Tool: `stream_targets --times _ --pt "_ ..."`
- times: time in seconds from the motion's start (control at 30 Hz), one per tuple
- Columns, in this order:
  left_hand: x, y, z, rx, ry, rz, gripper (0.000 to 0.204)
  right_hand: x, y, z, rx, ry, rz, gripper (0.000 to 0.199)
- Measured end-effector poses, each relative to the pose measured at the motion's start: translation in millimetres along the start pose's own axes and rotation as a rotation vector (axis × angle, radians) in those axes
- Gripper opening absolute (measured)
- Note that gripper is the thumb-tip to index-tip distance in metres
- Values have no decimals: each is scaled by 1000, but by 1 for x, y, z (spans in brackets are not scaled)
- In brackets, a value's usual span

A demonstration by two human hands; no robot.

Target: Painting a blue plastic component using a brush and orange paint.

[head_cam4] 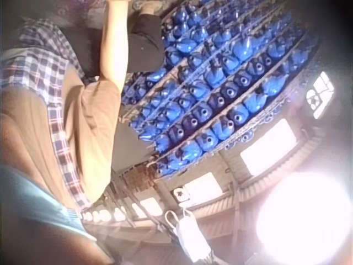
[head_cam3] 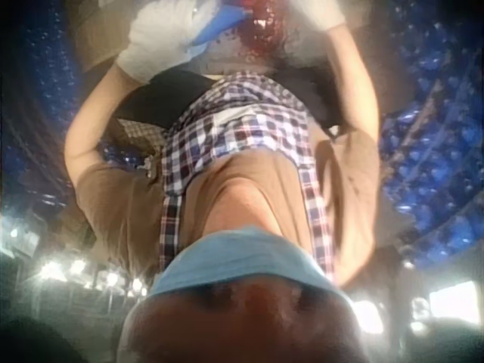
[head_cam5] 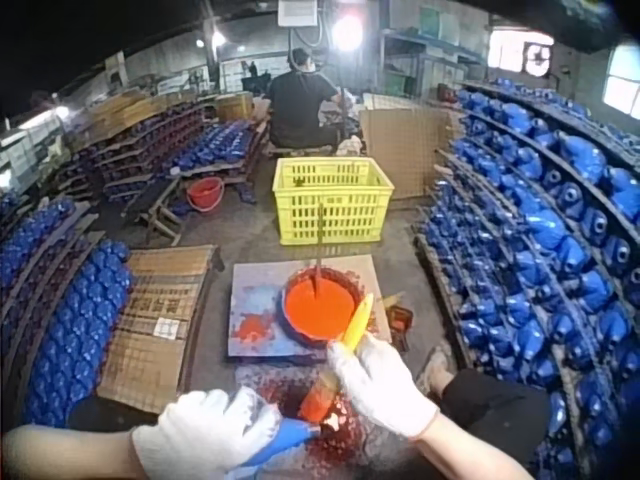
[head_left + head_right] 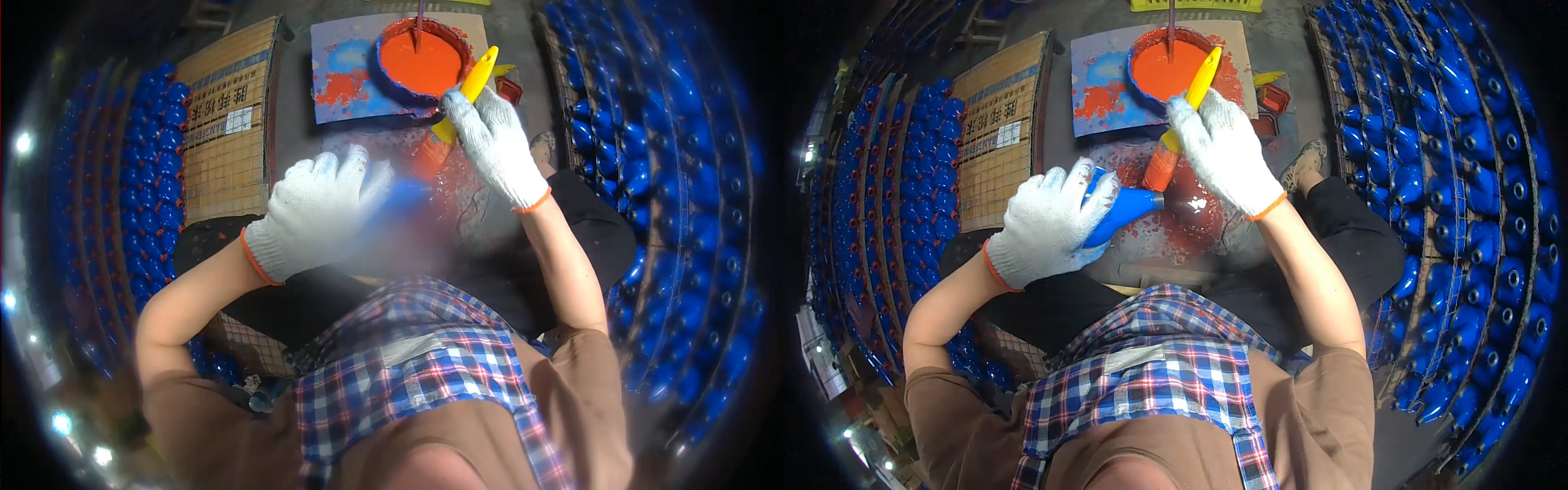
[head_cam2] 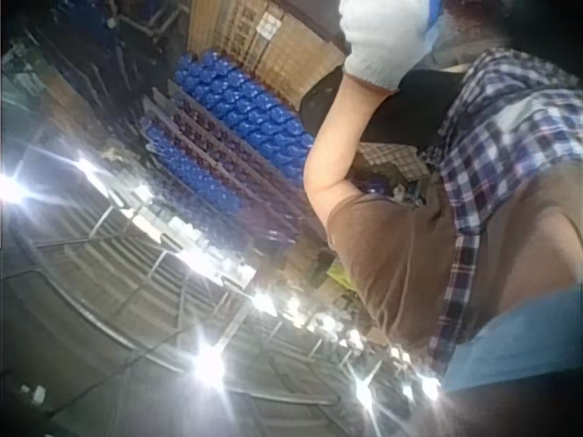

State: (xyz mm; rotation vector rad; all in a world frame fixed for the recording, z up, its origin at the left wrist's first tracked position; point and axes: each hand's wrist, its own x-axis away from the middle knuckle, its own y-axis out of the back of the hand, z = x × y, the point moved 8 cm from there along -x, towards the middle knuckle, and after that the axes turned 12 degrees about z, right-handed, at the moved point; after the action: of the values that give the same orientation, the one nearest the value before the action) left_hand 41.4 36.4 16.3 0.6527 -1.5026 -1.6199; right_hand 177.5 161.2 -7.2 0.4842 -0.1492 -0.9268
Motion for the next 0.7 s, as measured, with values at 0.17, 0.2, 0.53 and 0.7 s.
stream_targets --times 0.17,0.2,0.53,0.7 --pt "-5 -3 5 175 47 118 66 35 -1 47 436 327 -15 18" --pt "-6 -2 5 176 52 120 66 41 -4 52 433 329 -10 18" --pt "-7 -37 29 810 257 341 70 75 -1 33 -124 238 -56 15" --pt "4 -92 18 1884 276 322 76 80 3 21 -203 320 -77 19"
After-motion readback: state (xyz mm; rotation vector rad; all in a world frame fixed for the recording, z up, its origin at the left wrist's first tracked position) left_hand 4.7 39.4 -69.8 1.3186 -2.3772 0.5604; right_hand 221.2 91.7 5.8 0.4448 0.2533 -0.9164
